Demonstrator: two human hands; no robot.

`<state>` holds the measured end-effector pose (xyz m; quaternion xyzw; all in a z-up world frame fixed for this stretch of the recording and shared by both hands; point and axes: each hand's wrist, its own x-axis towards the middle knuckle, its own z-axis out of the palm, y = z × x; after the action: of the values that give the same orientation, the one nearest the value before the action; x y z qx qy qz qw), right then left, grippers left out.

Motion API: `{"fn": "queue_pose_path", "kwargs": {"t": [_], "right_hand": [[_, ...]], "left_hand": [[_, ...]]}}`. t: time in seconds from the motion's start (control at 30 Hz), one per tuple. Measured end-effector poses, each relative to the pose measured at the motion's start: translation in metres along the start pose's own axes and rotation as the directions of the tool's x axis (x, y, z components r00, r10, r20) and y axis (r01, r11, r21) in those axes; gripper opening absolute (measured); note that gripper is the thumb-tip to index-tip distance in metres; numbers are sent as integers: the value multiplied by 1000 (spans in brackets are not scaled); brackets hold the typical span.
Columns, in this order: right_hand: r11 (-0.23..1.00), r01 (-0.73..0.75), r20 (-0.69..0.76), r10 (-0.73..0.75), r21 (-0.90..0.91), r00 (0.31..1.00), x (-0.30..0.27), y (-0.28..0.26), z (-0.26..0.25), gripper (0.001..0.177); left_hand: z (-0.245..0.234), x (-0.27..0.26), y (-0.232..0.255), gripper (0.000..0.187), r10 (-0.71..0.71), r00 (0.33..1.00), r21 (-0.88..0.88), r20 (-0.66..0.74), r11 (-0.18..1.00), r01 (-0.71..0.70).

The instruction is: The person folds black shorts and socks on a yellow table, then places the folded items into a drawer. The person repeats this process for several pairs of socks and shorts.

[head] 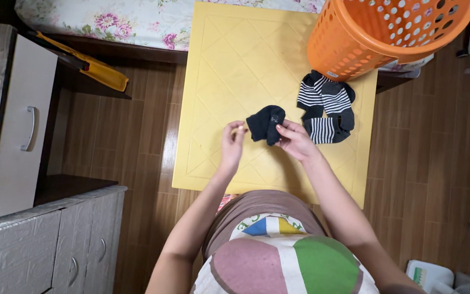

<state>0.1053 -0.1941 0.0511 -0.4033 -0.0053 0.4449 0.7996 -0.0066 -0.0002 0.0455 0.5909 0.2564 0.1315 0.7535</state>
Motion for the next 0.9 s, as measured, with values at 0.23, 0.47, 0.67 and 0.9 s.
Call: {"fn": "queue_pose_path", "kwargs": {"t": [0.23,0.47,0.67,0.9], "right_hand": [[996,-32,38,35,-82,999,2,1,1,32],[927,56,-195,-137,-372,971,7,19,23,29],[614,146,-277,-540,-776,795,0,44,58,30],[501,296,-125,-647,-813,752,-17,39,94,50]], "left_hand": [[-17,8,-29,29,-234,915,-411,329,837,361],[-11,-4,3,18,87,988,17,131,996,-90],[2,-23,48,20,158,987,408,-15,902,-138],[16,-26,83,20,71,988,364,-139,931,-15]]}}
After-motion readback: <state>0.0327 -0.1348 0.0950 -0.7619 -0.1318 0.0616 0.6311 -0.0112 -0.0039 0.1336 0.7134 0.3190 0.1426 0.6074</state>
